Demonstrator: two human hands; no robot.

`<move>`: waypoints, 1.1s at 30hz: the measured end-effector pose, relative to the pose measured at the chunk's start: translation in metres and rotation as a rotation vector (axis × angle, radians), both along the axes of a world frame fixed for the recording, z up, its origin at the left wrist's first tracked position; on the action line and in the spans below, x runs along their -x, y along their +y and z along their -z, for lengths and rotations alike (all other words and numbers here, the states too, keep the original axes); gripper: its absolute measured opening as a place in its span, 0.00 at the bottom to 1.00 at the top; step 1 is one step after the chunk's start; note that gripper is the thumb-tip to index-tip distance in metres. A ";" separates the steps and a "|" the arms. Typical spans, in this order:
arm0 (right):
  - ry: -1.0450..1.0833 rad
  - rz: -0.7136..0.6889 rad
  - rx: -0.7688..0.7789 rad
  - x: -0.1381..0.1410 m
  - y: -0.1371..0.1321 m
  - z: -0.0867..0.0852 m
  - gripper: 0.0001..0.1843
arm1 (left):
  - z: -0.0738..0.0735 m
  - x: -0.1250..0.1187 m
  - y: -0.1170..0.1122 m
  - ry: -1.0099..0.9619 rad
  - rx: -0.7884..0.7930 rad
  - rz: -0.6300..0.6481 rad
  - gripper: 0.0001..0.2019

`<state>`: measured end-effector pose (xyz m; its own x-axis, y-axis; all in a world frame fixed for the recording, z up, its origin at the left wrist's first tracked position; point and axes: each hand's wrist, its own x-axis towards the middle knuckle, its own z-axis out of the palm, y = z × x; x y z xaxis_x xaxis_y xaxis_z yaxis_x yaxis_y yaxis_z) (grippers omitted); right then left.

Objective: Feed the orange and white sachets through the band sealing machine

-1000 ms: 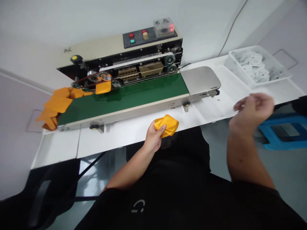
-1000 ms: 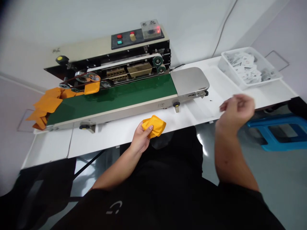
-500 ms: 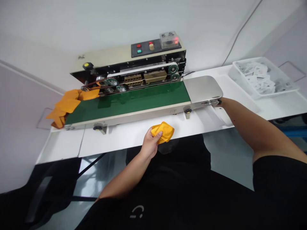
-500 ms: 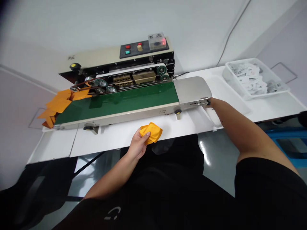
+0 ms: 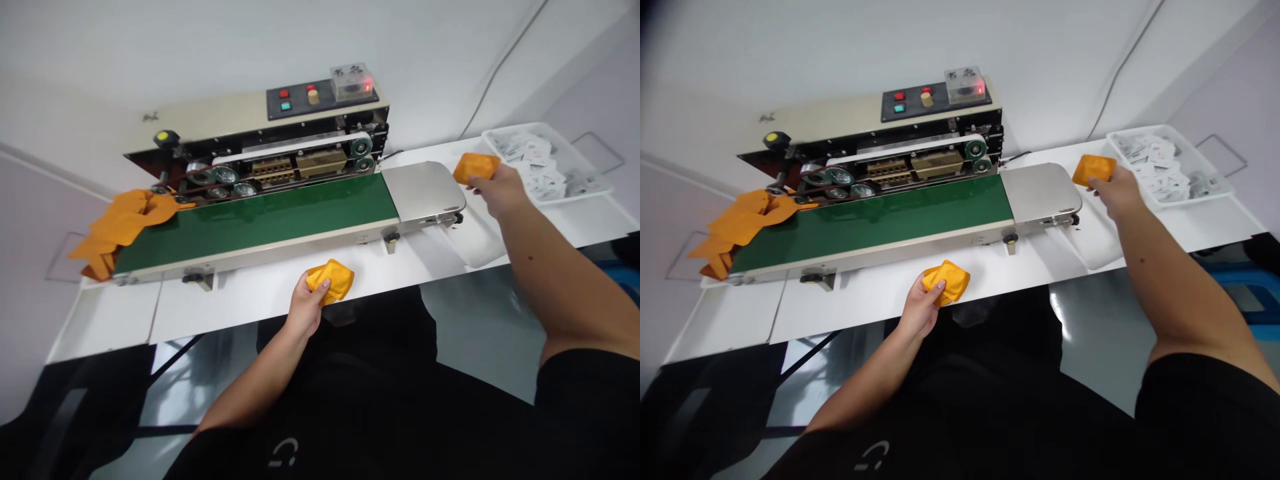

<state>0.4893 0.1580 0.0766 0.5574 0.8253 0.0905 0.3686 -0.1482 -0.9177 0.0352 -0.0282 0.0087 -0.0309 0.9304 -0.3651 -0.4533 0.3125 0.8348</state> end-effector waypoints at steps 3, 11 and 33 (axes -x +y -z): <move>0.089 0.078 -0.053 0.000 -0.017 -0.028 0.23 | 0.003 0.001 0.001 -0.009 0.011 0.013 0.28; 0.201 -0.187 -0.065 0.082 -0.055 -0.068 0.11 | 0.002 -0.003 0.002 -0.046 0.008 0.062 0.26; 0.543 -0.414 -0.025 0.206 -0.079 -0.042 0.16 | -0.030 0.020 0.007 -0.175 -0.130 0.048 0.22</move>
